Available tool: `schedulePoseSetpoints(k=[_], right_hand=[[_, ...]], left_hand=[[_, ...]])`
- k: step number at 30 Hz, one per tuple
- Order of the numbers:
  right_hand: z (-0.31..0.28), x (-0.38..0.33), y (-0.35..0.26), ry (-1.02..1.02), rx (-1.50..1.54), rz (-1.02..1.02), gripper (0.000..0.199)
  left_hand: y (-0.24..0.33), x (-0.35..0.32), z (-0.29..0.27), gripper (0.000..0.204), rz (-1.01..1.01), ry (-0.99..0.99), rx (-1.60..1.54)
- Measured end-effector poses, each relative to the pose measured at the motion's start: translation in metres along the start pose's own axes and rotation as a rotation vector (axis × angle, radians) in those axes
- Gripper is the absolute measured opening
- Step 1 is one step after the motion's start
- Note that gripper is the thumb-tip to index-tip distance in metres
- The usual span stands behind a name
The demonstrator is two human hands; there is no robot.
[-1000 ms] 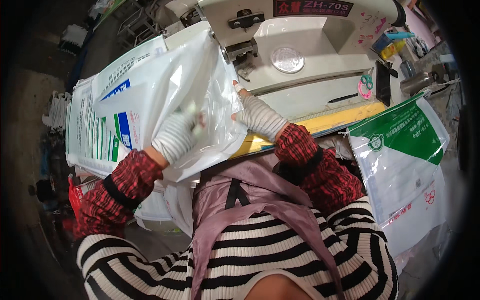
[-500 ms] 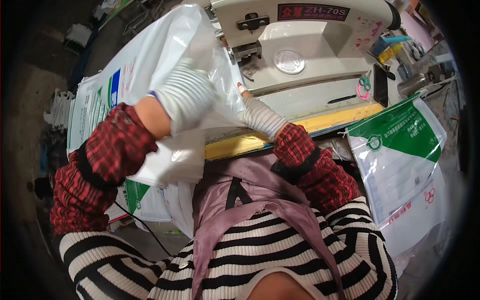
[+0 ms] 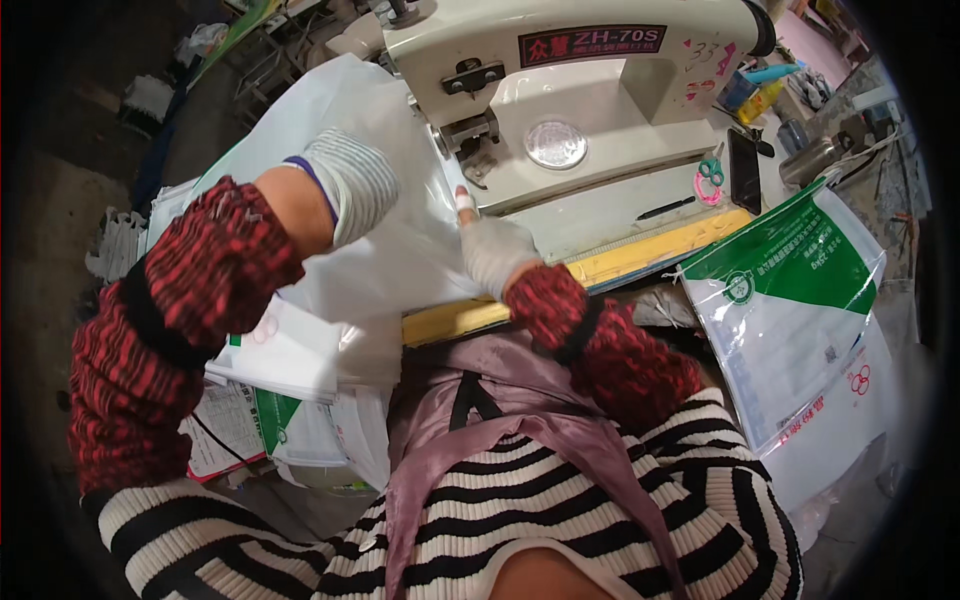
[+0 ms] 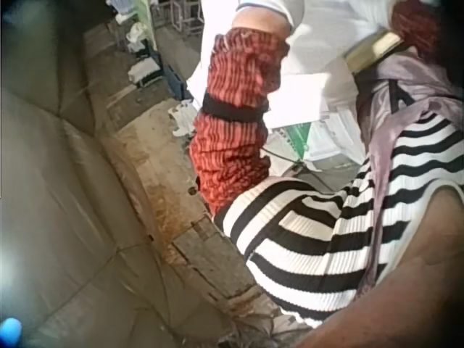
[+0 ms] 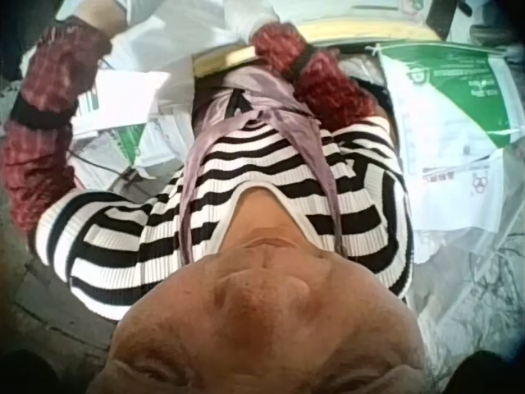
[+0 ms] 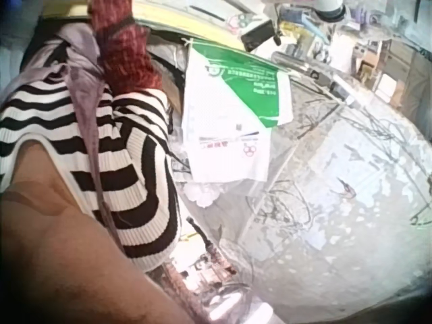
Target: Sewing and stacking plastic industrial bags using a large sewing machine.
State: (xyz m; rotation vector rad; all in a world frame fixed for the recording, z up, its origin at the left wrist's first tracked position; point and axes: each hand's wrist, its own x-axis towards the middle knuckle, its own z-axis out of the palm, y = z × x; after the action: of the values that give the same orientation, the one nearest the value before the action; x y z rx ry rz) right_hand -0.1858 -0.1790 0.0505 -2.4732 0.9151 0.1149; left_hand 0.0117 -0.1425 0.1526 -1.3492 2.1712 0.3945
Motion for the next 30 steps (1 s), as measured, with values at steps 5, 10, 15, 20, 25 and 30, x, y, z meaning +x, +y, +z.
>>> schedulePoseSetpoints(k=[5,10,15,20,25,30], right_hand=[[0.018,0.038,0.028,0.084,-0.027,-0.084,0.057],[0.062,0.014,0.022,0.303,0.561,-0.112,0.058],[0.002,-0.025,-0.009,-0.118,0.207,-0.028,0.071],[-0.01,0.029,0.009,0.042,-0.032,0.064,0.05],[0.007,0.035,0.015,0.039,0.24,-0.022,0.055],[0.035,-0.001,0.009,0.04,0.345,-0.039,0.061]], left_hand=[[0.159,-0.007,-0.028,0.015,0.005,0.087,0.006],[0.188,0.02,-0.031,0.012,0.365,-0.002,-0.128],[0.125,0.041,0.056,0.017,0.099,0.279,-0.208],[0.119,0.015,-0.06,0.021,0.137,-0.018,-0.054],[0.172,0.036,-0.009,0.019,0.135,0.108,-0.03],[0.188,0.04,-0.008,0.02,0.236,-0.062,-0.094]])
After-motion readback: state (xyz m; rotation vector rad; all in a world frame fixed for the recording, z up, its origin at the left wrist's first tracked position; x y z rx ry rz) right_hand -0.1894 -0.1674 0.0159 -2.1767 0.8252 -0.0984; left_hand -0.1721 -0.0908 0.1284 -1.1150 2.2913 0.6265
